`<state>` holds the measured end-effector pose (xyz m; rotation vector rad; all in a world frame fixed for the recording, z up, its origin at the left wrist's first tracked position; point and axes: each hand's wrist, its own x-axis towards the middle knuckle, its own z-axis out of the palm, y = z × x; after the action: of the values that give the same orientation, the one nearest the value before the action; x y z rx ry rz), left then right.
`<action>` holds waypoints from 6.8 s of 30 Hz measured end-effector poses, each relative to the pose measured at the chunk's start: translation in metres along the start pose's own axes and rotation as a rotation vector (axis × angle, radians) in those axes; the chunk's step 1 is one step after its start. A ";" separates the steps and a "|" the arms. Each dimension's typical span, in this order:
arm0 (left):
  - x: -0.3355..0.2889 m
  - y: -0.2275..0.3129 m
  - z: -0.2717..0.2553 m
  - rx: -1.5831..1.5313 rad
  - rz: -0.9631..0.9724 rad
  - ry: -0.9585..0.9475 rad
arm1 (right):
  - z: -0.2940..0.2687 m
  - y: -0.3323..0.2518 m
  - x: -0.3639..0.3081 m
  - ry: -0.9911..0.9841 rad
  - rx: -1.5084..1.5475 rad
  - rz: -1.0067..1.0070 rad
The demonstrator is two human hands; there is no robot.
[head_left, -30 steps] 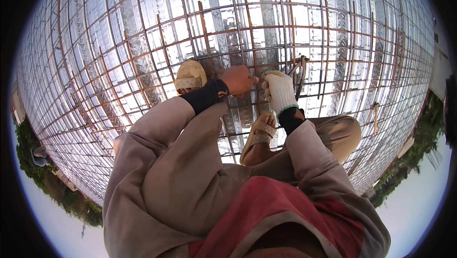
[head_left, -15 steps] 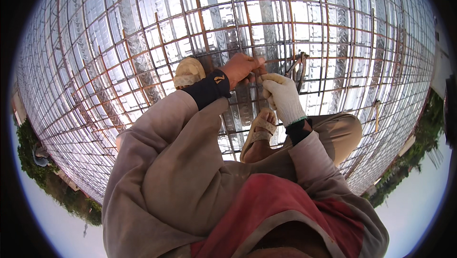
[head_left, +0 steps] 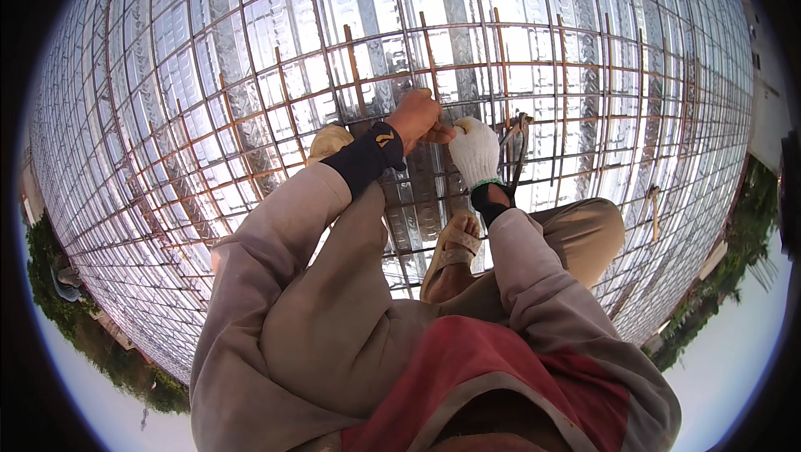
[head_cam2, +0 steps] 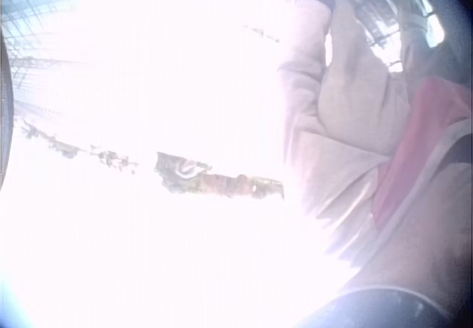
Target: The person uses pliers to twist wire ties around intersecting rebar rods, securing a rebar grid on a construction site. The person repeatedly positions the pliers, twists the wire, and moves to the next intersection.
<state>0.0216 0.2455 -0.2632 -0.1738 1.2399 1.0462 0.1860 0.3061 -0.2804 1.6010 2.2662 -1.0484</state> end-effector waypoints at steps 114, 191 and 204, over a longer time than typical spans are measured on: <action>0.059 -0.007 -0.037 1.286 0.715 0.223 | -0.114 0.022 0.027 -0.776 0.072 -0.012; 0.058 0.005 -0.037 1.022 0.605 -0.030 | -0.139 -0.095 0.009 -0.375 -1.240 -0.557; 0.055 -0.014 -0.043 0.840 0.721 0.031 | -0.112 -0.144 -0.012 -0.375 -1.581 -0.523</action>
<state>0.0000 0.2413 -0.3311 0.9654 1.7181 1.0157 0.0916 0.3428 -0.1286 0.1427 2.0900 0.4655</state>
